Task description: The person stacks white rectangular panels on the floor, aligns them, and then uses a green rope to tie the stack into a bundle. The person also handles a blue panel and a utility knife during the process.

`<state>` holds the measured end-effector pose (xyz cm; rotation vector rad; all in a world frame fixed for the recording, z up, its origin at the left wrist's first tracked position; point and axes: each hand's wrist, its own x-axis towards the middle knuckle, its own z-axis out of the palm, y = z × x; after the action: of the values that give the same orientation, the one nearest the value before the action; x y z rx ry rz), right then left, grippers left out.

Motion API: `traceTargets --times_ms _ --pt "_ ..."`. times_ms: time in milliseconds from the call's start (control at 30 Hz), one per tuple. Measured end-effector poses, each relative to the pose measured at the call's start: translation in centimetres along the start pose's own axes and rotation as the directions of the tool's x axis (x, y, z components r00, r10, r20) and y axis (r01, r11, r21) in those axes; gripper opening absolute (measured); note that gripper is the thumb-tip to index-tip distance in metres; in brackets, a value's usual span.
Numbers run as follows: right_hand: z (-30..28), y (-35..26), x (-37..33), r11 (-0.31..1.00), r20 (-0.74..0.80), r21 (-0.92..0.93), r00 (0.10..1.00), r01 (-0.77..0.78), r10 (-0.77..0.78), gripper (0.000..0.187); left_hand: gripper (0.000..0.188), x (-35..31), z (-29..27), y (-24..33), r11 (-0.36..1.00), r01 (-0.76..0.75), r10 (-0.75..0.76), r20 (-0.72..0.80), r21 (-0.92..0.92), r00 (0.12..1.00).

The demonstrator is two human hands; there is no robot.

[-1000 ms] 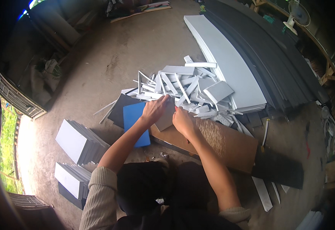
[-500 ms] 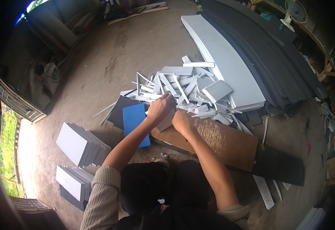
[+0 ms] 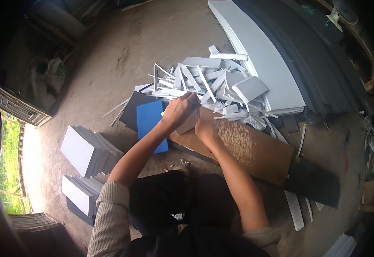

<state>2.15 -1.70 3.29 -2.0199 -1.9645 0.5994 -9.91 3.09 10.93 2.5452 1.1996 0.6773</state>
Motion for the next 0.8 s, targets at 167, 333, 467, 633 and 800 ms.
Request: traceTargets --times_ms 167,333,467,633,800 --pt "3.6 2.4 1.0 0.999 0.136 -0.024 0.99 0.038 -0.034 0.026 0.026 1.1 0.2 -0.3 0.998 0.021 -0.022 0.025 0.067 0.999" --pt "8.4 4.9 0.1 0.994 0.142 0.003 0.984 -0.107 0.106 0.024 0.025 0.9 0.9 -0.2 0.989 0.027 -0.046 0.127 0.147 0.991" --pt "11.2 6.5 0.1 0.998 0.075 0.057 0.997 -0.04 0.036 0.024 0.023 1.3 0.1 -0.2 0.992 0.084 -0.1 0.166 0.098 0.981" --pt "13.6 7.3 0.4 0.996 0.12 -0.007 0.989 -0.085 0.086 0.022 0.022 1.5 0.2 -1.0 0.994 0.071 -0.083 0.147 0.088 0.986" --pt "13.3 7.5 0.1 0.994 0.063 -0.098 0.997 -0.043 0.05 0.022 0.024 2.2 0.8 -1.2 0.967 0.149 -0.175 0.113 0.206 0.978"
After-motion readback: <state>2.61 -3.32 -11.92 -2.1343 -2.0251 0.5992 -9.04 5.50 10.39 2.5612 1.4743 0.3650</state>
